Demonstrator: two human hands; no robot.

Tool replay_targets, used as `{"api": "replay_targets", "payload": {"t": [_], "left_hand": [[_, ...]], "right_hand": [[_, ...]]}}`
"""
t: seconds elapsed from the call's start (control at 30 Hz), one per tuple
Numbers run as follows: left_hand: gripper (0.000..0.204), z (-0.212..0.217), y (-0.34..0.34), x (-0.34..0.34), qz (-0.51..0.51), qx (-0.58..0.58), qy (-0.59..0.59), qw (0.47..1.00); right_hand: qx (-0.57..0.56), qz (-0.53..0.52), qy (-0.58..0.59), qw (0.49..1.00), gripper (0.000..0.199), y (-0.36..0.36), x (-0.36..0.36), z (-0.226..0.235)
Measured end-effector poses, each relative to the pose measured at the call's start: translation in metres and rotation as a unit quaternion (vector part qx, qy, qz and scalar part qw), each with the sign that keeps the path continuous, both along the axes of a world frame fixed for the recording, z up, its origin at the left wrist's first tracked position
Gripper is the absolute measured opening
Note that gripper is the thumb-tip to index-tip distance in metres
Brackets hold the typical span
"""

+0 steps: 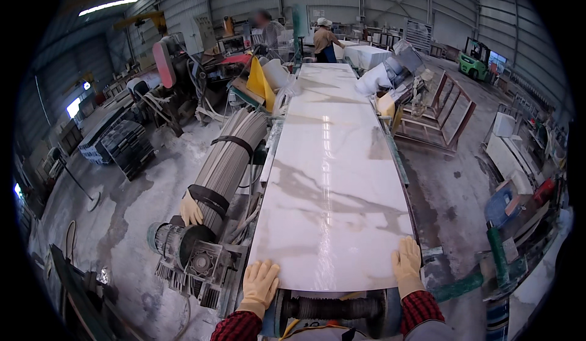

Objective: The person repeatedly picks up large white marble-patterned slabs from a conveyor belt and places them onto a nearby stack. The person wears gloves and handles the slabs by hand, moving them one at a time in a repetitive cycle.

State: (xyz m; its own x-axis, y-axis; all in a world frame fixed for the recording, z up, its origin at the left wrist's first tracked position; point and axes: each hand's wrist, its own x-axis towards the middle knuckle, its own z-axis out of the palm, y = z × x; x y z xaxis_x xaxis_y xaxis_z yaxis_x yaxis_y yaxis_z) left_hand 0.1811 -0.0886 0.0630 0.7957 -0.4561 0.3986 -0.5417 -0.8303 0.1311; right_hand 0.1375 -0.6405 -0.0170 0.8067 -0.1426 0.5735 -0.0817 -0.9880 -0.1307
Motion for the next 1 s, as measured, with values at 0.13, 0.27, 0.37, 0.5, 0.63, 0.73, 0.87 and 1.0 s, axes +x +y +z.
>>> {"api": "replay_targets", "payload": {"t": [0.13, 0.27, 0.37, 0.5, 0.63, 0.73, 0.87, 1.0], "left_hand": [[0.045, 0.004, 0.000, -0.002, -0.001, -0.005, 0.006, 1.000], [0.045, 0.007, -0.001, -0.005, -0.002, -0.008, -0.006, 1.000], [0.045, 0.009, 0.000, -0.006, -0.002, -0.006, 0.001, 1.000], [0.045, 0.009, 0.000, -0.008, -0.006, -0.013, -0.009, 1.000], [0.046, 0.007, 0.000, -0.010, -0.002, -0.011, -0.017, 1.000], [0.046, 0.007, 0.000, -0.011, -0.003, -0.011, -0.017, 1.000], [0.046, 0.009, 0.001, -0.013, -0.007, -0.012, -0.002, 1.000], [0.046, 0.009, 0.001, -0.014, -0.005, -0.004, -0.007, 1.000]], "right_hand": [[0.013, -0.012, 0.016, 1.000, 0.061, 0.001, -0.004, -0.002], [0.023, -0.023, 0.024, 0.999, 0.055, 0.009, -0.006, 0.010], [0.029, -0.021, 0.017, 0.999, 0.045, 0.015, -0.006, 0.023], [0.025, -0.013, 0.002, 1.000, 0.036, 0.022, -0.008, 0.037], [0.031, -0.006, -0.003, 1.000, 0.034, 0.025, -0.011, 0.042], [0.032, -0.001, -0.003, 0.999, 0.032, 0.025, -0.012, 0.043], [0.036, 0.012, -0.012, 0.999, 0.033, 0.025, -0.014, 0.043], [0.039, 0.012, -0.027, 0.999, 0.034, 0.026, -0.016, 0.041]]}}
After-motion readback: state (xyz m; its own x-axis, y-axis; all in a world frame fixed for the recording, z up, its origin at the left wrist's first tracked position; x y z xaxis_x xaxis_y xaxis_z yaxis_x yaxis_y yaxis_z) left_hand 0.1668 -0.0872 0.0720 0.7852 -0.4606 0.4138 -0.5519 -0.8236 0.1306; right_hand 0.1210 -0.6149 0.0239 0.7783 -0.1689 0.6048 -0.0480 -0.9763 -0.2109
